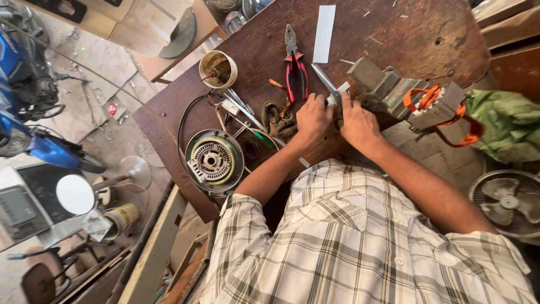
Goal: The person winds orange copper wire around a metal component clamped in a bench vise. They use scissors to cut the wire and tuck the ends into the winding slots, repeating the process multiple times.
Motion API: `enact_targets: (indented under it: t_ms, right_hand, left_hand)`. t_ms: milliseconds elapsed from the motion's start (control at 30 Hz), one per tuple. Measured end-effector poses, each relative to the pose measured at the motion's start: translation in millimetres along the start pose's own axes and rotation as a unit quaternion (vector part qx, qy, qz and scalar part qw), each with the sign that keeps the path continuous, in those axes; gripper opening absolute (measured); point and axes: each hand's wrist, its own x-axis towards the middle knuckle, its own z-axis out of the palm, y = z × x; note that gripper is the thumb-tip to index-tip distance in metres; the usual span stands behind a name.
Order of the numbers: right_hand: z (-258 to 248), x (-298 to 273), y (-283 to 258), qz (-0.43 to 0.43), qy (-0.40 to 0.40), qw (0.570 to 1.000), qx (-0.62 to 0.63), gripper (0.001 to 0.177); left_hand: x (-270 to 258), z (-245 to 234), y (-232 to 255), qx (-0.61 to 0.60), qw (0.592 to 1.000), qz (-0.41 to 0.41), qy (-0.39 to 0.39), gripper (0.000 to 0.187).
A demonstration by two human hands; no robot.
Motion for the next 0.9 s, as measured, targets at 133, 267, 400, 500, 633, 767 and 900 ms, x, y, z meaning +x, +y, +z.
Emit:
enact_targets:
  t_ms: [133,267,400,500,633,767,900]
  right_hand:
    - [-5,0,7,0.022,-0.004,0.997,0.074,0.084]
    - [-10,-10,22,0.059,0.044,0.985,0.157,0.065]
    - [-10,-12,20,0.019,0.05,0.989,0.134,0.064]
    - [-6,-7,9,-0.01,0.027,0.999,0.043,0.078]
    - [-7,-2,6,0.041,-0.025,0.997,0.06,0.083]
    - [-15,-17,29,0.084,0.014,0.932,0.353,0.068]
    - [-9,-53,43,0.109,-0.055,0.789,0.602,0.062]
  left_hand:
    - [8,3,1,0.006,0.999,-0.025,-0.045,0.032]
    - [4,3,-3,-0.006,1.0,-0.012,-0.01,0.036]
    - [1,2,-9,-0.015,0.999,-0.021,-0.018,0.037]
    - [0,5,-7,-0.01,1.0,-0.028,-0.011,0.034]
    - [-7,5,-5,-0.033,0.999,-0.031,0.008,0.029]
    - [-7,8,-4,-0.024,0.999,-0.029,-0.012,0.034]
    - [-3,16,-10,0.006,1.0,-0.013,-0.027,0.039]
